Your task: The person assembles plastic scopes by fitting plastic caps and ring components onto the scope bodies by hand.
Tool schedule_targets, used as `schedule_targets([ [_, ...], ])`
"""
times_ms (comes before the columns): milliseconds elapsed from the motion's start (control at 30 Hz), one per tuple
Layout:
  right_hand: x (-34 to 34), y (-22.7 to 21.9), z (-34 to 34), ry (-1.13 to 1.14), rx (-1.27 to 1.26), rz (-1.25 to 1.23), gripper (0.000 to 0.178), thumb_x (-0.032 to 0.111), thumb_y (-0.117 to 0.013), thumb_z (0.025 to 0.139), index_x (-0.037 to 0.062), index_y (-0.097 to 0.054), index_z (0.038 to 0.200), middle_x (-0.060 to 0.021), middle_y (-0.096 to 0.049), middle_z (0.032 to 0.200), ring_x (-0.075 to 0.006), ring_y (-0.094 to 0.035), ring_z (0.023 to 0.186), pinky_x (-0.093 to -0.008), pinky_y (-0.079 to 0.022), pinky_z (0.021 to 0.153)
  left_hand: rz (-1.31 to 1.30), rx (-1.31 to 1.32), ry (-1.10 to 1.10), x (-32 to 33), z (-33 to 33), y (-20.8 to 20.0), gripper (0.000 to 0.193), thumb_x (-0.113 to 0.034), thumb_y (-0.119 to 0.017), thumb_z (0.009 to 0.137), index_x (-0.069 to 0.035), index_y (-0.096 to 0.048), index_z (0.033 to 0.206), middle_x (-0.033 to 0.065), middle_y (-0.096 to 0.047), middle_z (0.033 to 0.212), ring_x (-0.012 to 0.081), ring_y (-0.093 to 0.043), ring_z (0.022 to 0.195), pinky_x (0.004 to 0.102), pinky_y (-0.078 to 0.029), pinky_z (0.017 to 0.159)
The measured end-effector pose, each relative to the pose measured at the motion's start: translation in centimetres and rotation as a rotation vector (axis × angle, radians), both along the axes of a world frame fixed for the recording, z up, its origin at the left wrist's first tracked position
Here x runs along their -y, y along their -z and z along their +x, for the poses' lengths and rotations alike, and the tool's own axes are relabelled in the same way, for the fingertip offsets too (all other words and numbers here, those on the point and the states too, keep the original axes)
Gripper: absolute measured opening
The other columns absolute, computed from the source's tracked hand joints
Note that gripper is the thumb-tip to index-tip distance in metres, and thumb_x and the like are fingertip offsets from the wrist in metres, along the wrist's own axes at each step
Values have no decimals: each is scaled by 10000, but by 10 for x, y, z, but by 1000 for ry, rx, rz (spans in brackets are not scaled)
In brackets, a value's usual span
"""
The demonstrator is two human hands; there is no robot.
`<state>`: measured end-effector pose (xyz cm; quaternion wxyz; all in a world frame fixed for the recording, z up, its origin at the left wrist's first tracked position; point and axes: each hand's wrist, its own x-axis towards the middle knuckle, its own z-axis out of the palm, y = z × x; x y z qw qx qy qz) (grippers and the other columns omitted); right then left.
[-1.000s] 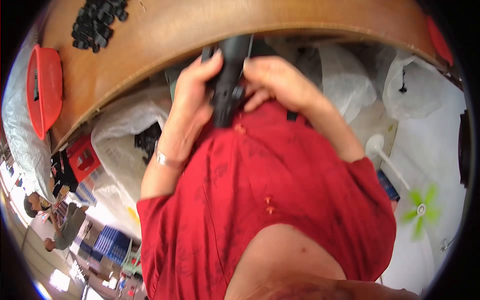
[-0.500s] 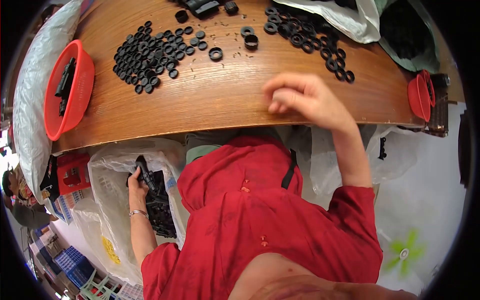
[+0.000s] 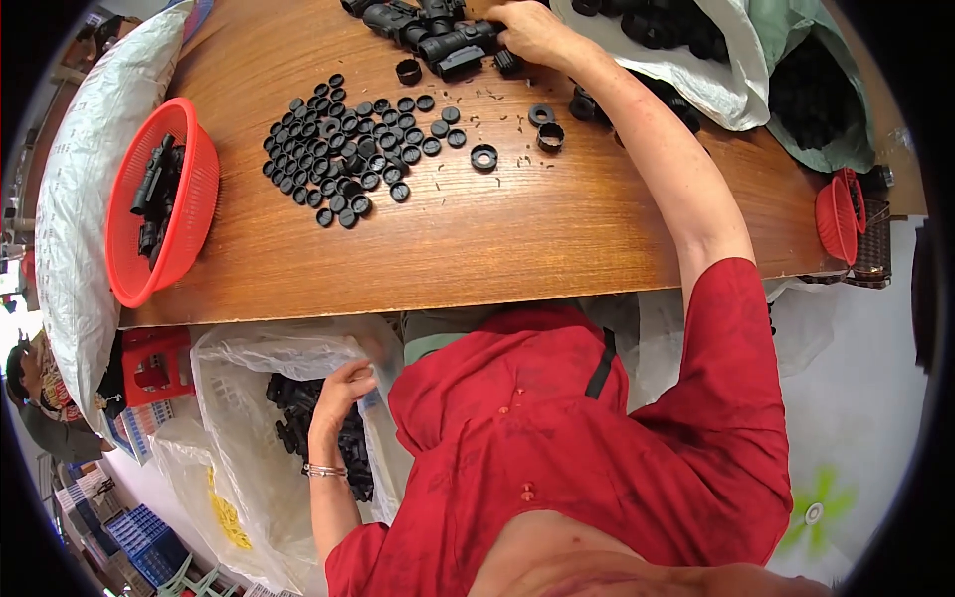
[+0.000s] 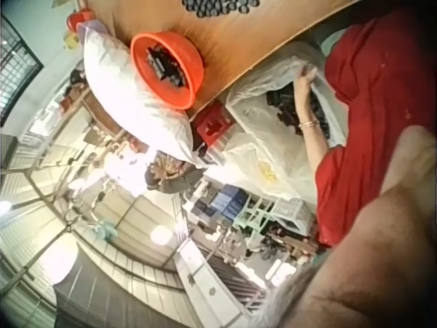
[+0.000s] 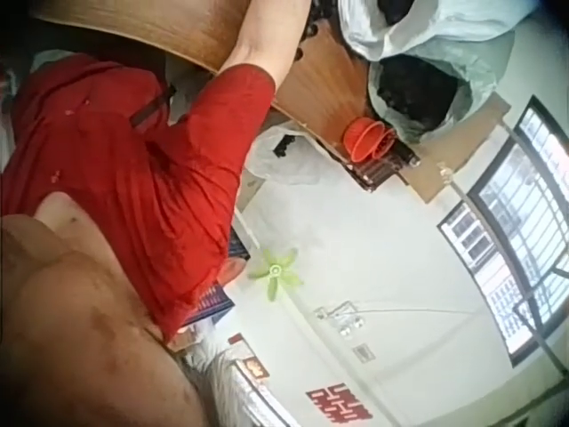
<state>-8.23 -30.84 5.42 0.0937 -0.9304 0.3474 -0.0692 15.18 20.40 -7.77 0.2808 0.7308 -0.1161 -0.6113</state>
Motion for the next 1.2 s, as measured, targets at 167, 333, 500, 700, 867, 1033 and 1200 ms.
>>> schedule_targets([
  [167,-42,4,-28,-55,518,-226,252,36,-588,795,27,-650,1039,-200,-631,972,-405,-605,934,-454,-492,827,-377,-29,349,73,-51,-97,489,-107,-780,744,-7,-627,1198,78,-660,1122,203,-603,1061,321,-460,916],
  [333,-111,-17,-61,-8,726,-249,249,9,-666,809,19,-648,1057,-143,-676,965,-268,-672,808,-341,-550,716,-975,154,386,127,-70,-127,518,-128,-834,689,-3,-649,1156,86,-652,1148,201,-606,1086,318,-457,954],
  [500,-179,-20,-93,-182,747,-238,386,-139,-655,720,31,-640,1066,-139,-667,1032,-291,-666,938,-333,-555,809,-1072,-466,-109,187,-96,-126,711,-265,-674,847,14,-370,1426,178,-529,1335,273,-559,1189,382,-456,1019],
  [700,-235,-14,-113,-243,658,207,382,-155,-587,718,15,-664,1051,-146,-676,1059,-240,-680,934,-310,-565,791,-571,-1168,232,188,-144,-99,706,-251,-722,778,25,-414,1350,208,-598,1139,310,-672,867,363,-594,703],
  [867,-206,7,-120,109,587,176,167,37,-646,866,-16,-667,1022,-121,-689,933,-192,-669,805,-273,-521,686,-400,-1152,329,167,-159,-93,589,-160,-715,744,39,-502,1256,180,-622,1104,250,-675,861,344,-589,715],
  [1033,-176,24,-71,-156,547,-189,115,98,-658,847,18,-685,926,-88,-668,859,-218,-646,830,-338,-507,727,-524,-1070,163,164,-161,-102,591,-113,-718,743,55,-492,1263,188,-613,1114,276,-662,933,379,-598,756],
  [1200,-167,10,3,-124,48,-286,119,160,-663,831,71,-705,898,-59,-670,856,-221,-611,894,-368,-468,816,-772,-945,-96,165,-151,-103,559,-194,-690,819,58,-481,1273,219,-581,1161,302,-642,994,398,-601,778],
])
